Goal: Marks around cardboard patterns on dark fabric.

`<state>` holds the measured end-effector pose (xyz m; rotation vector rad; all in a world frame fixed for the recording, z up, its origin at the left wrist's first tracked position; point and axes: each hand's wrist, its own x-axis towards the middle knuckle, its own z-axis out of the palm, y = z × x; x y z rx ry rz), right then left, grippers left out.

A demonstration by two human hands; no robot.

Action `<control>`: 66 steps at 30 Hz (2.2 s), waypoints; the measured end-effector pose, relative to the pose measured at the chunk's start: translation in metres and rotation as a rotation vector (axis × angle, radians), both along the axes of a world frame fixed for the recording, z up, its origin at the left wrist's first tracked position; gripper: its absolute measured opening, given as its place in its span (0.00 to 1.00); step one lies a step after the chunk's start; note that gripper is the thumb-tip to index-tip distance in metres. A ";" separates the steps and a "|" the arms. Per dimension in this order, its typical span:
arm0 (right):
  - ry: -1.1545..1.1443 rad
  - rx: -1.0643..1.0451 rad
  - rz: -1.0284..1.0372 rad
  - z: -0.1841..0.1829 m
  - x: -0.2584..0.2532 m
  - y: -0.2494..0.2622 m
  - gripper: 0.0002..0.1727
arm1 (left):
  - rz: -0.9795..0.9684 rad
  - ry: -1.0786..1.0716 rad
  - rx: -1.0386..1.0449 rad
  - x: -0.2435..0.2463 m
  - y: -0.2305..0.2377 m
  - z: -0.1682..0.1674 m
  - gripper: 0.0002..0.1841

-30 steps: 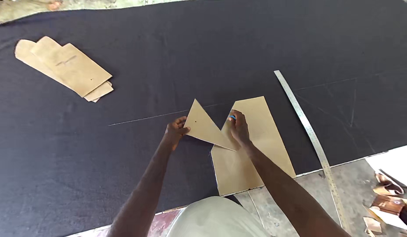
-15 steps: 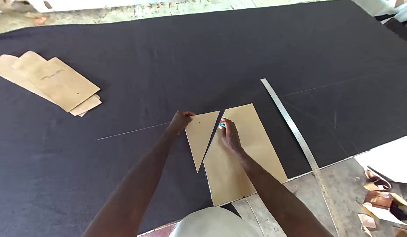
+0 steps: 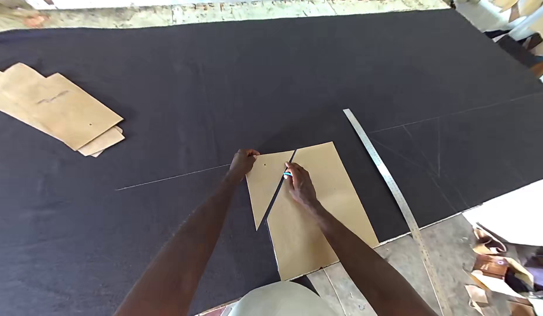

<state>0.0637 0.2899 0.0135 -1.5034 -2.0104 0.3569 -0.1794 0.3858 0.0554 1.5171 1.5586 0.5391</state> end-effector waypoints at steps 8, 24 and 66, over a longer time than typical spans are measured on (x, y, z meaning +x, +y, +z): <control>0.001 0.004 -0.003 0.001 0.000 0.001 0.19 | 0.016 -0.010 -0.006 0.007 0.002 0.000 0.13; -0.028 -0.023 -0.015 -0.001 -0.001 0.002 0.20 | -0.053 0.111 0.044 0.008 -0.004 0.009 0.14; -0.119 -0.028 -0.084 0.002 -0.008 0.001 0.24 | -0.137 0.367 0.309 0.004 -0.055 -0.007 0.21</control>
